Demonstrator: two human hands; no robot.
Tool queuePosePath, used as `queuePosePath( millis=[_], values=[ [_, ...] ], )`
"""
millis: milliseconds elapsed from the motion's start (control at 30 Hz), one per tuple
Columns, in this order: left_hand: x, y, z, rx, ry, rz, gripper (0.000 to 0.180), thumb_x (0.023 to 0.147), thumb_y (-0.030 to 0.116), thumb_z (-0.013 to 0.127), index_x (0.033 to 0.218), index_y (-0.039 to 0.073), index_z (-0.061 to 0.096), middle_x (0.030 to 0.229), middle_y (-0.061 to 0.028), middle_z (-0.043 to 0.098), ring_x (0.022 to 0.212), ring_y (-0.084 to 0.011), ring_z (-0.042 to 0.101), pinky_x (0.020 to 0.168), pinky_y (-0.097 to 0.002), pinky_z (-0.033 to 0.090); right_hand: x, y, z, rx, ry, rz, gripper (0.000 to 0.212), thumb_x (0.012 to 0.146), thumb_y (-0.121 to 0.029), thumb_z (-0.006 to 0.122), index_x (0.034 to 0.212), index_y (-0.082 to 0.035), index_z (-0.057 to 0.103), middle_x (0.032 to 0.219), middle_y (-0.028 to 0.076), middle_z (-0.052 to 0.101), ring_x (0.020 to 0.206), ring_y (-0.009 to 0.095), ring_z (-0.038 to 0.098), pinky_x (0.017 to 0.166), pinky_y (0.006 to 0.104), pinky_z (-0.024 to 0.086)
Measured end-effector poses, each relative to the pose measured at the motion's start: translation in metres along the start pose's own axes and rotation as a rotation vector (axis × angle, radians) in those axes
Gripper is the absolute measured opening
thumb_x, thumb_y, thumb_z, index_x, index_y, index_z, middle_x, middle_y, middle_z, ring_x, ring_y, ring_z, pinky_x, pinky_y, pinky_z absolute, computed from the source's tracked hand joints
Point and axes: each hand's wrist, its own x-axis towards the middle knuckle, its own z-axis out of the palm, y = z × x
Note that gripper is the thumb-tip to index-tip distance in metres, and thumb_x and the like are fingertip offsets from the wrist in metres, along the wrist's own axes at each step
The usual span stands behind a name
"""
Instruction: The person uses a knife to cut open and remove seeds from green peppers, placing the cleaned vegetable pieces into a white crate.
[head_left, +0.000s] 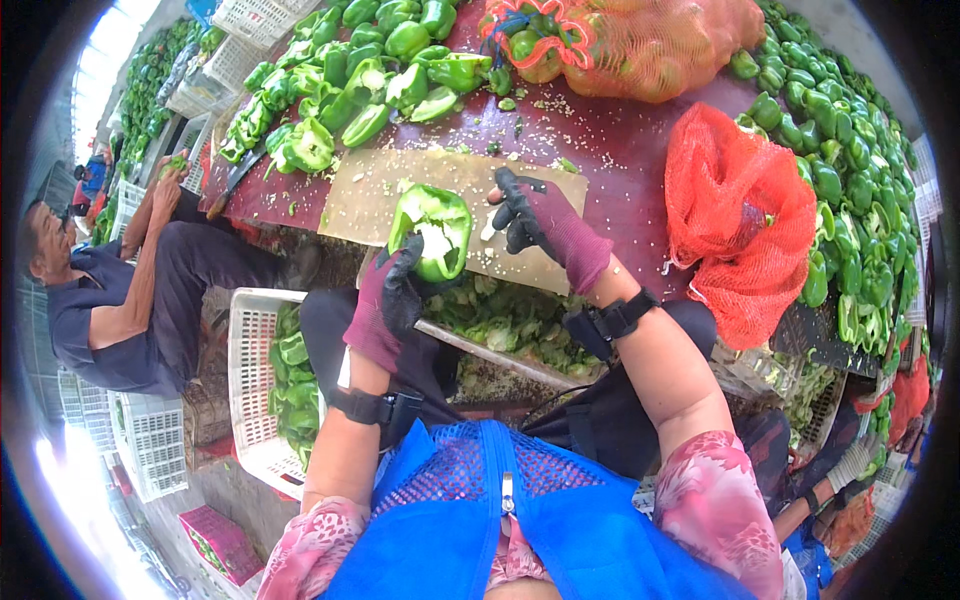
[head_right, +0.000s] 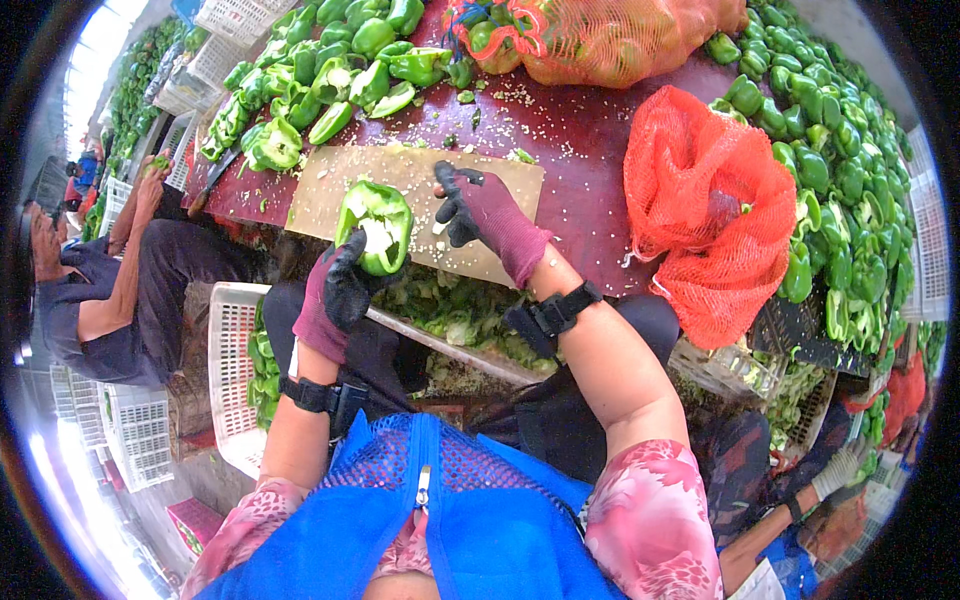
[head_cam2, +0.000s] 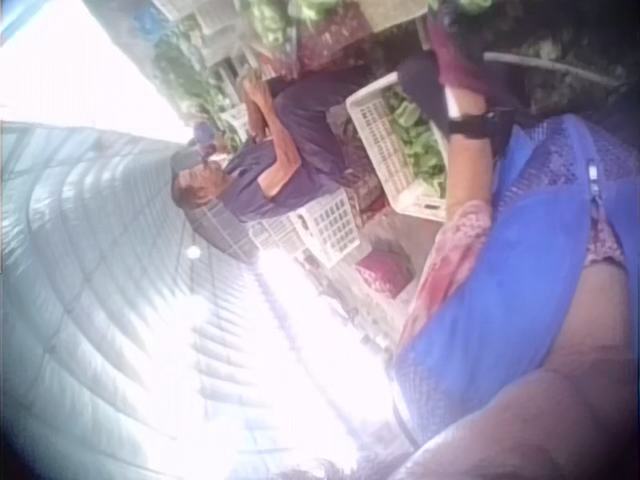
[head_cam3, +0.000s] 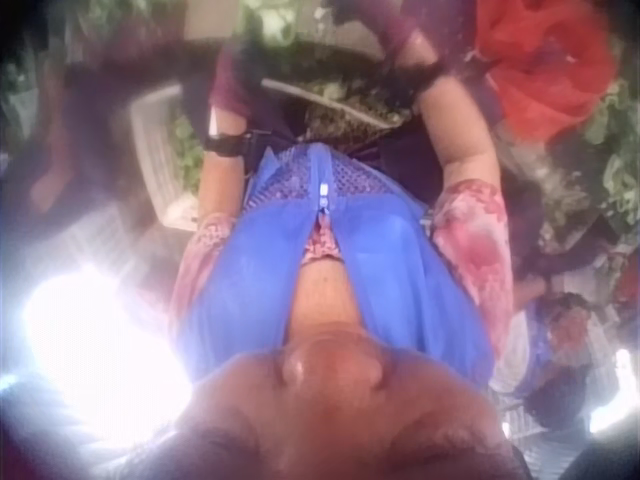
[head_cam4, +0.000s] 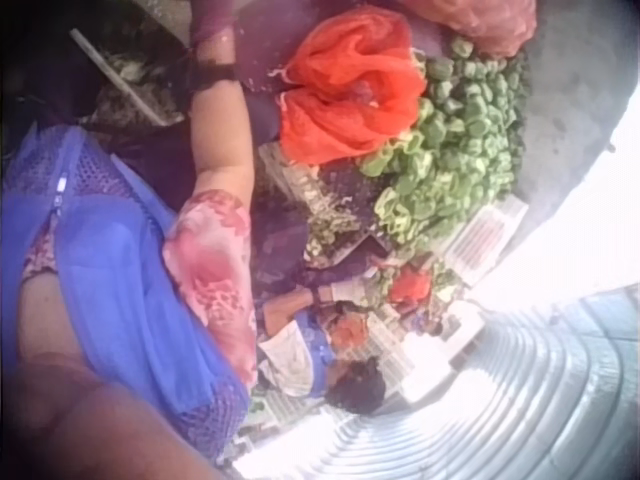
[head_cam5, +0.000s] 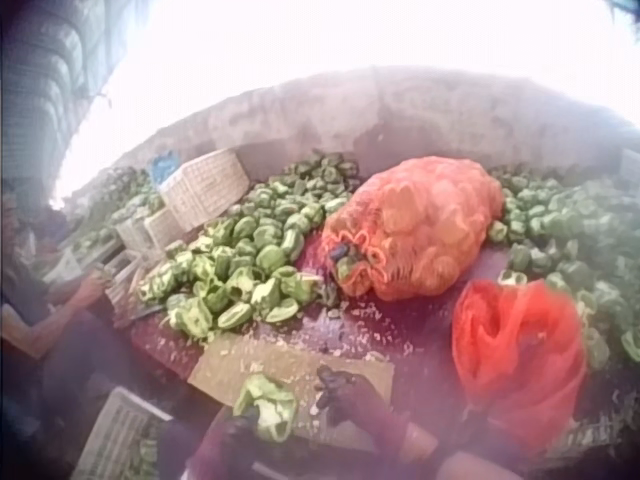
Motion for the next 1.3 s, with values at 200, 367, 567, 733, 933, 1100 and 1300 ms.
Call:
queuePosePath(
  millis=[200,367,567,733,933,1100,1300],
  values=[
    [0.005,-0.013,-0.019,0.022,0.009,0.090,0.041,0.092,0.011,0.058,0.131,0.003,0.049,0.117,-0.0085,0.060,0.105,-0.0211,0.060,0.089,-0.0351,0.052,-0.003,0.016,0.012,-0.329,-0.105,-0.217,0.061,0.081,-0.036,0.074,0.126,-0.003,0.049,0.095,0.010,0.064,0.075,0.014,0.061,0.064,0.0270,0.051],
    [0.010,-0.010,-0.028,0.469,-0.172,0.593,0.061,0.080,-0.006,0.055,0.138,0.001,0.042,0.137,-0.0099,0.049,0.124,-0.0220,0.049,0.105,-0.0341,0.038,-0.009,0.025,0.028,-0.482,-0.052,-0.601,0.084,0.066,-0.022,0.085,0.135,-0.001,0.042,0.118,0.012,0.060,0.101,0.019,0.058,0.089,0.0332,0.048],
    [-0.008,0.005,-0.005,0.844,-0.123,0.809,0.067,0.073,-0.010,0.063,0.136,0.001,0.045,0.137,-0.0107,0.050,0.127,-0.0219,0.047,0.107,-0.0326,0.036,-0.031,0.014,0.039,-0.584,0.077,-0.935,0.076,0.064,-0.011,0.080,0.132,-0.003,0.046,0.120,0.016,0.057,0.108,0.032,0.059,0.091,0.0376,0.049],
    [-0.008,0.012,-0.010,0.952,0.003,0.480,0.057,0.071,0.000,0.068,0.126,0.004,0.056,0.128,-0.0111,0.058,0.118,-0.0222,0.056,0.100,-0.0332,0.043,-0.028,0.020,0.038,-0.844,0.152,-0.939,0.078,0.063,-0.019,0.081,0.132,-0.005,0.046,0.121,0.019,0.054,0.108,0.038,0.055,0.091,0.0417,0.047],
    [-0.005,-0.005,-0.004,1.461,0.133,0.785,0.047,0.070,0.007,0.064,0.117,0.007,0.062,0.121,-0.0131,0.059,0.111,-0.0321,0.056,0.094,-0.0408,0.047,-0.028,0.019,0.043,-1.293,0.186,-0.843,0.083,0.063,-0.034,0.078,0.133,-0.007,0.045,0.122,0.016,0.052,0.114,0.035,0.048,0.098,0.0449,0.039],
    [-0.001,-0.010,0.002,1.593,0.075,0.893,0.054,0.068,0.002,0.064,0.121,0.006,0.058,0.128,-0.0168,0.052,0.122,-0.0358,0.048,0.099,-0.0430,0.044,-0.019,0.030,0.043,-1.373,0.127,-0.705,0.091,0.064,-0.040,0.078,0.140,-0.009,0.037,0.125,0.014,0.051,0.115,0.031,0.048,0.100,0.0466,0.036],
    [0.033,-0.029,-0.012,1.347,0.029,0.902,0.081,0.064,-0.004,0.070,0.138,0.006,0.039,0.141,-0.0151,0.042,0.131,-0.0336,0.041,0.107,-0.0360,0.038,-0.003,0.029,0.024,-1.374,0.413,-0.430,0.098,0.064,-0.041,0.080,0.144,-0.012,0.032,0.126,0.012,0.051,0.115,0.031,0.049,0.098,0.0463,0.038]
  ],
)
